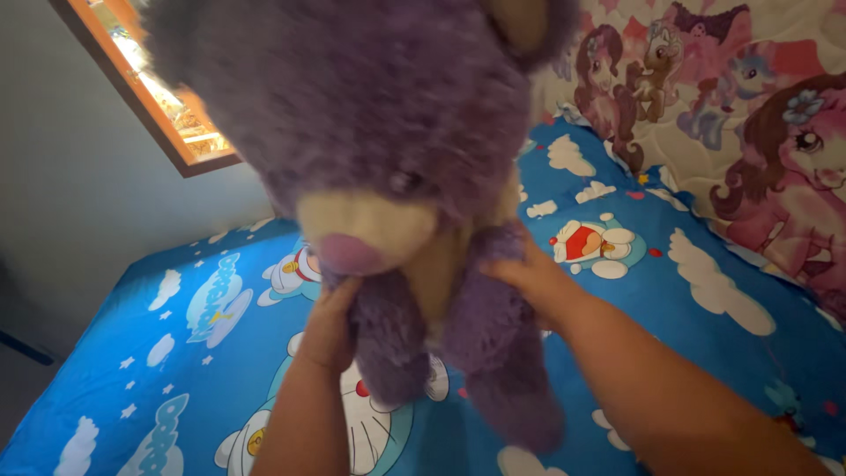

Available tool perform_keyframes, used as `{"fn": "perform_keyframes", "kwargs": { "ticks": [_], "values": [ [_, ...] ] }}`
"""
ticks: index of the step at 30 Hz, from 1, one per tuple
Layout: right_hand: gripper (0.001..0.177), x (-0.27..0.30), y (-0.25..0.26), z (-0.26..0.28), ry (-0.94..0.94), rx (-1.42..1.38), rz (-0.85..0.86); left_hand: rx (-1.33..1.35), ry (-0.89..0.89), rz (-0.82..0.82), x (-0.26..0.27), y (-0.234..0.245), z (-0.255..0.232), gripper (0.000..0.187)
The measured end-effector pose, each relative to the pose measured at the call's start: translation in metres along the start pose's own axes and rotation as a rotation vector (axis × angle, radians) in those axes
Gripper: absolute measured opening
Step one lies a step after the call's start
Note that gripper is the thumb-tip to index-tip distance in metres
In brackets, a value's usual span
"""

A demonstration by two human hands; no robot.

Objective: The person smooths a blue pillowcase on a pillow, then places the pillow on a bed. They then pick up a large purple teddy bear, pat it, and place it upright on the bed.

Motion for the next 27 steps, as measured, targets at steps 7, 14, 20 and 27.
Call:
{"fn": "perform_keyframes", "kwargs": {
  "ticks": [7, 14, 20, 27],
  "values": [
    [0.103, -0.026, -0.023, -0.064, 0.196, 0.115, 0.123, -0.268, -0.060, -0.124, -0.035, 0.040, 0.019, 0.071],
    [0.102, -0.061, -0.031, -0.071, 0.216, -0.024, 0.239, -0.558, -0.257, -0.196, -0.156, -0.011, -0.032, 0.078],
    [0.089, -0.202, 0.001, 0.023, 0.446, 0.109, 0.114, -0.773, -0.487, -0.308, -0.256, -0.083, -0.138, 0.084],
    [0.108, -0.321, 0.047, 0.234, 0.610, 0.457, -0.371, -0.929, -0.616, -0.425, -0.326, -0.116, -0.211, 0.092]
  ]
}}
Point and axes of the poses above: each hand's wrist, its own x-axis away from the middle knuckle, its own y-axis out of the back of the hand, z = x × y, the point moved 8 cm from there along -x, towards the middle knuckle, and after that the axes turned 1 degree about -x, right-handed, at the moved point
